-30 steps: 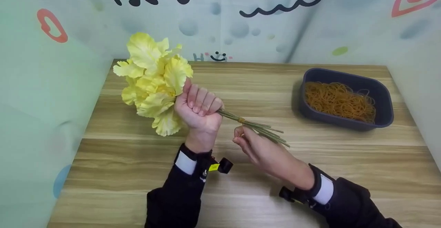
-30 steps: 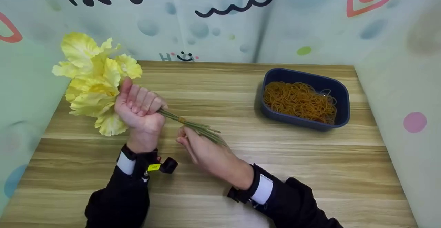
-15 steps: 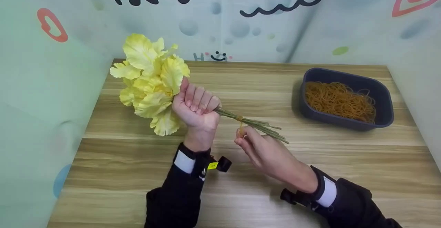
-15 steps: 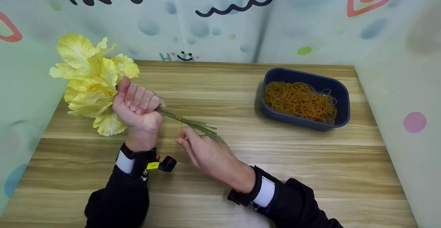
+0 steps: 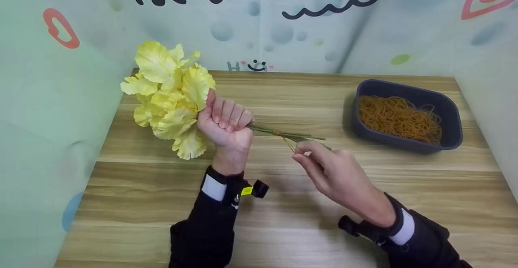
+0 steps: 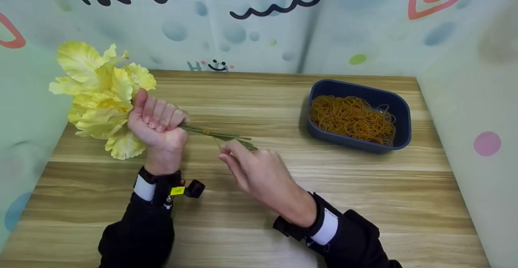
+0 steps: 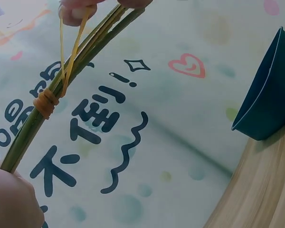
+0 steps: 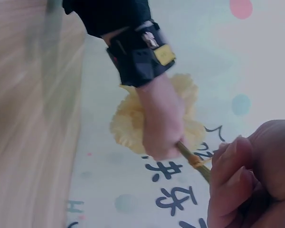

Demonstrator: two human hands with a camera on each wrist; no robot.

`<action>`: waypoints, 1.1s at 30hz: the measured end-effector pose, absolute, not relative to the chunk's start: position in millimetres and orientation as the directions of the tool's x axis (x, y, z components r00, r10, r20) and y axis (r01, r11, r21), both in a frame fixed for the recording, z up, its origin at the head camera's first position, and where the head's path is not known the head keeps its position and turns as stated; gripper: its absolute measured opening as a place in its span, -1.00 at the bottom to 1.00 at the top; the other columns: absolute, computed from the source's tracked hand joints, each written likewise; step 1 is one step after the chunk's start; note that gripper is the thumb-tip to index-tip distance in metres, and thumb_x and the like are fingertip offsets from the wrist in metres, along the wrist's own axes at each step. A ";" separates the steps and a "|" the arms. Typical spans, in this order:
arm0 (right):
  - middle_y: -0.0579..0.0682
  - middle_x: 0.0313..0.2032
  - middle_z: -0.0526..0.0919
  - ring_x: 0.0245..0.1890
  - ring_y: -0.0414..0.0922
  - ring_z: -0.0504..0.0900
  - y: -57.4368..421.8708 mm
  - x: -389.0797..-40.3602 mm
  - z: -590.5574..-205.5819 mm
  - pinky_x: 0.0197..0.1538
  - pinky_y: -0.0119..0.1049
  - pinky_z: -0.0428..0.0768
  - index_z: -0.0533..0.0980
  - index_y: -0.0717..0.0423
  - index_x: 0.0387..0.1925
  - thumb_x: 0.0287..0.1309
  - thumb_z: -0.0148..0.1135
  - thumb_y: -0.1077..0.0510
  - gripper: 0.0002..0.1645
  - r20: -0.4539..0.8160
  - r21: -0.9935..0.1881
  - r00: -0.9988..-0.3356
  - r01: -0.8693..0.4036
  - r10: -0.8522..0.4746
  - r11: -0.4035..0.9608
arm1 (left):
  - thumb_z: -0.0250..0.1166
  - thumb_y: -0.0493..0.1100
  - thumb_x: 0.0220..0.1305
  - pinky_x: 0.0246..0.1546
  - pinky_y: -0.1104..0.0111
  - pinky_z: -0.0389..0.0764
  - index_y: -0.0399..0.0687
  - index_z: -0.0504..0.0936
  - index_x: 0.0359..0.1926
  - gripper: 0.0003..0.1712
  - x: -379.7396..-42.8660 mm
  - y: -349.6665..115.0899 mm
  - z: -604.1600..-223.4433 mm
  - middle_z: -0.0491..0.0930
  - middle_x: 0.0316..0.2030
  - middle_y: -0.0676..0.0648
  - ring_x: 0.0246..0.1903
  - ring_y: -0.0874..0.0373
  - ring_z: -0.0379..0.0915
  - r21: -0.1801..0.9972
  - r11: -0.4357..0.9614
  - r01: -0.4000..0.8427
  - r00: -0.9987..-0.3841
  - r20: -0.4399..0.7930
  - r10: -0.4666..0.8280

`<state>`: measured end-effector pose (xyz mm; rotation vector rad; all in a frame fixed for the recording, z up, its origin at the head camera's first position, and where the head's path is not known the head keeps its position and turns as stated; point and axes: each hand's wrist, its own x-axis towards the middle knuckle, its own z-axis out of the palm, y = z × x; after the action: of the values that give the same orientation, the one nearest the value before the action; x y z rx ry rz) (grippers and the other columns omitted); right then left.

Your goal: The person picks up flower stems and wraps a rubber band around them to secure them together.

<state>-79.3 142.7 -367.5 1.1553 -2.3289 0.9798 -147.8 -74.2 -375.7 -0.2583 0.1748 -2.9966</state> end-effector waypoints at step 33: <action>-0.22 -0.53 0.54 -0.64 -0.39 0.44 202.3 -111.4 -338.0 -0.48 -0.52 0.38 0.61 0.05 -0.17 0.32 0.31 0.28 -0.90 0.513 -0.439 -0.729 -0.676 -0.452 0.592 | -0.38 -0.04 0.60 -0.81 0.50 -0.16 0.06 0.07 -0.81 -0.31 -143.2 -68.3 -373.3 0.01 -0.90 0.11 -0.86 0.30 -0.24 -0.068 -0.996 0.060 -0.974 0.212 -0.073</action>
<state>-111.4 202.3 -338.0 0.9131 -2.4753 0.8944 -143.2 -68.3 -373.3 -0.3320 0.0941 -3.0551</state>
